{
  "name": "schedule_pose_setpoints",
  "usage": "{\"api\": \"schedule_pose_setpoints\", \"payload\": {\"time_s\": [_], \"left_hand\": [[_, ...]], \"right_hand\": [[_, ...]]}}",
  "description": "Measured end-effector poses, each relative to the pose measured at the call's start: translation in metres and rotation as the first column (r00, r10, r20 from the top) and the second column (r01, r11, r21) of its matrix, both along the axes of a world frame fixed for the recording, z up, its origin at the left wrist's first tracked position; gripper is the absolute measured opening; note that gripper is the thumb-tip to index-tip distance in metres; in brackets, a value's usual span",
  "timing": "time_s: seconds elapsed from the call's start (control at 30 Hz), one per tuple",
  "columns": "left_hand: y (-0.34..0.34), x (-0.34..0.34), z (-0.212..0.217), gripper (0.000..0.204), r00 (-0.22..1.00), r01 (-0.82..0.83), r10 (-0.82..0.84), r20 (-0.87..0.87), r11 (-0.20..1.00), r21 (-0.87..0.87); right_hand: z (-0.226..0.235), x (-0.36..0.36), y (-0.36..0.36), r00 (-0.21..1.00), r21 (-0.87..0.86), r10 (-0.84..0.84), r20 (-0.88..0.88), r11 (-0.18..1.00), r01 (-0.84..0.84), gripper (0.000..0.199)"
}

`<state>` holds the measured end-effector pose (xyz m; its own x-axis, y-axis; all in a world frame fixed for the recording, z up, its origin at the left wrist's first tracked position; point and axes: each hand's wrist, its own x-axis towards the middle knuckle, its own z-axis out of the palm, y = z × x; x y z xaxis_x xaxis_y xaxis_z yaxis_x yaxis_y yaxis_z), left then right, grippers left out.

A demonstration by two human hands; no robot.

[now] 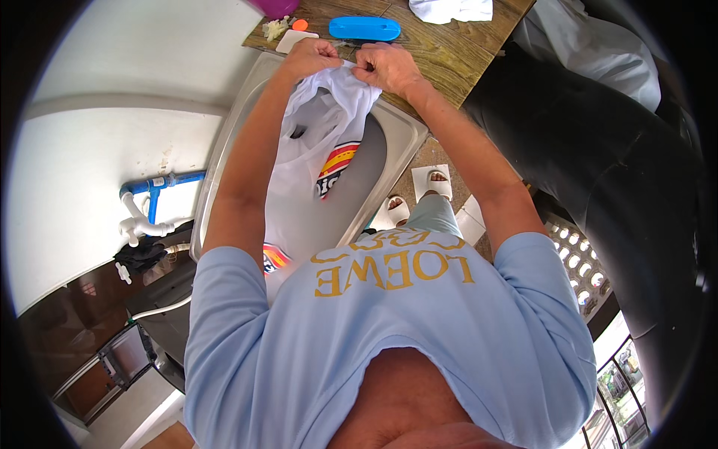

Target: The person washes white shirts by hand in a basin of soapy water, applying liquid detergent from a purple bottle and scrubbing the fabric before placing a shirt into a top-loading washing machine.

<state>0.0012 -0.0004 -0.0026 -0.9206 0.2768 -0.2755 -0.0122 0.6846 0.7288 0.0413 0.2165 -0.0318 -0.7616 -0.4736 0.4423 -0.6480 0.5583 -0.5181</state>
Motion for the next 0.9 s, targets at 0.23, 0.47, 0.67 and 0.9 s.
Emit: {"api": "schedule_pose_setpoints", "payload": {"time_s": [0.23,0.47,0.67,0.9], "left_hand": [[-0.009,0.008,-0.001,0.011,1.000,0.031,-0.031,-0.003,0.999,-0.023],[0.004,0.003,0.006,0.011,1.000,0.007,-0.007,0.025,1.000,-0.007],[-0.004,-0.008,0.000,0.010,0.999,0.036,-0.036,0.011,0.999,-0.006],[-0.001,-0.005,0.001,0.009,1.000,0.024,-0.024,-0.009,0.998,-0.049]], "right_hand": [[0.002,0.010,-0.004,0.995,0.026,0.013,0.099,1.000,-0.016,0.021],[0.000,0.001,0.002,0.999,0.031,-0.003,0.047,1.000,0.002,0.020],[0.002,-0.003,0.000,0.999,0.031,0.001,0.038,1.000,-0.002,0.020],[0.001,-0.003,0.000,0.998,0.019,0.009,0.061,1.000,-0.010,0.019]]}}
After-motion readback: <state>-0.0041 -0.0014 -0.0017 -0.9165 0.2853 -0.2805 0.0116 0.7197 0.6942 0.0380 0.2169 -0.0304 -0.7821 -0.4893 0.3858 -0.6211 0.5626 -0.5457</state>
